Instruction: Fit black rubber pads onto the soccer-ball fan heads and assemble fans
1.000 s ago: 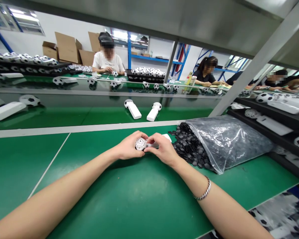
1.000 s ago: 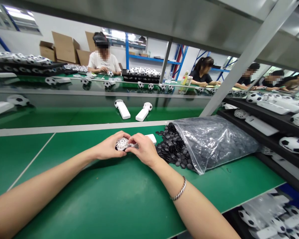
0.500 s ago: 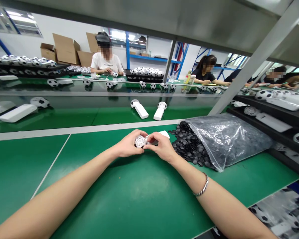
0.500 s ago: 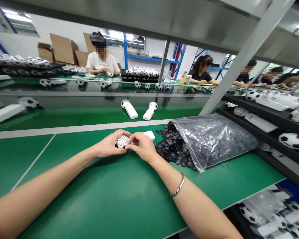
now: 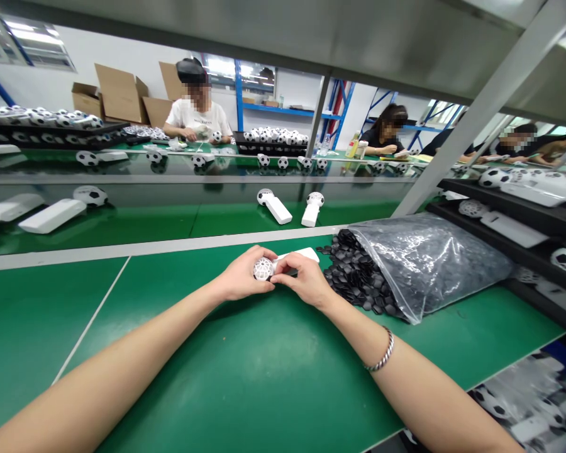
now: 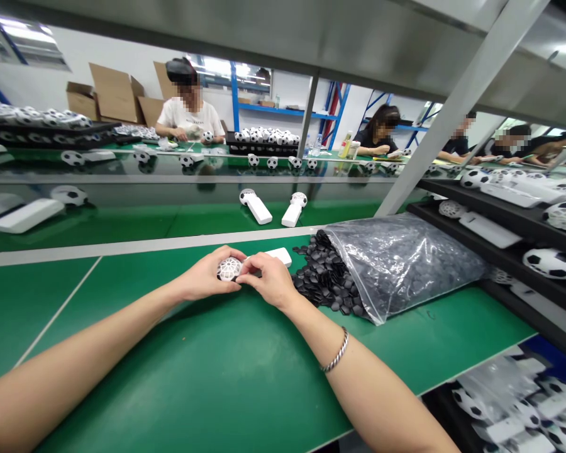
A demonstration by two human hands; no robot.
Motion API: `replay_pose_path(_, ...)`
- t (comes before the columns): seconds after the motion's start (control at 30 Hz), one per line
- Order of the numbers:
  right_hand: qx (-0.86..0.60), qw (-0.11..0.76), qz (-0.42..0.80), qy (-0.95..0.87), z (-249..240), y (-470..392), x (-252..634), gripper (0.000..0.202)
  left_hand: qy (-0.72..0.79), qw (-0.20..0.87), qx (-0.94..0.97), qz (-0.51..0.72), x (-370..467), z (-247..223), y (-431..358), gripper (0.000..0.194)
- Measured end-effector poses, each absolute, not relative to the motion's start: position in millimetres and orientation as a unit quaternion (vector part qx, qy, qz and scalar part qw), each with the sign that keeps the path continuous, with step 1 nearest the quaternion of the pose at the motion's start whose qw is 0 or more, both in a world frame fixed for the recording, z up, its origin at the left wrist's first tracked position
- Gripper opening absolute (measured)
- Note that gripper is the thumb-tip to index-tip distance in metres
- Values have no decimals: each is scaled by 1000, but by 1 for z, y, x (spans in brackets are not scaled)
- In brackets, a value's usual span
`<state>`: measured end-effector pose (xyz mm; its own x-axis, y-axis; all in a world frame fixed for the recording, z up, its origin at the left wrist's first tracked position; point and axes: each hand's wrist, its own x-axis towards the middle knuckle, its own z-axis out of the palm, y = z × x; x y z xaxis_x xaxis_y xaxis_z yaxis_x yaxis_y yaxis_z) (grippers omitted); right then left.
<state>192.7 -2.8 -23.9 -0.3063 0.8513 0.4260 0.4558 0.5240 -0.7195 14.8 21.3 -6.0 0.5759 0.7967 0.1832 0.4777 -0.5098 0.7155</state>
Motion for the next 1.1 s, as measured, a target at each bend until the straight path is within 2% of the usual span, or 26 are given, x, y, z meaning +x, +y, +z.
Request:
replay_pose_path(0.57,-442,406,213,-771,-29,7,194,18,400,320,807,295,18,-12,21,39)
replay_pose_path(0.73,-434,410,162,-786,-22,-2,198,16,414,431,715,361,18,-17,29,43)
replay_pose_path(0.83,-438,397,160,-790,-26,-4,207,16,487,388,659,422,4,-21,52,39)
replay_pose_path(0.97,-451,366,162,-797,-36,1,215,17,571,270,582,512,-43,-25,86,37)
replay_pose_path(1.1,-470,318,161,-808,-41,0,212,20,603,193,592,498,-85,-35,98,55)
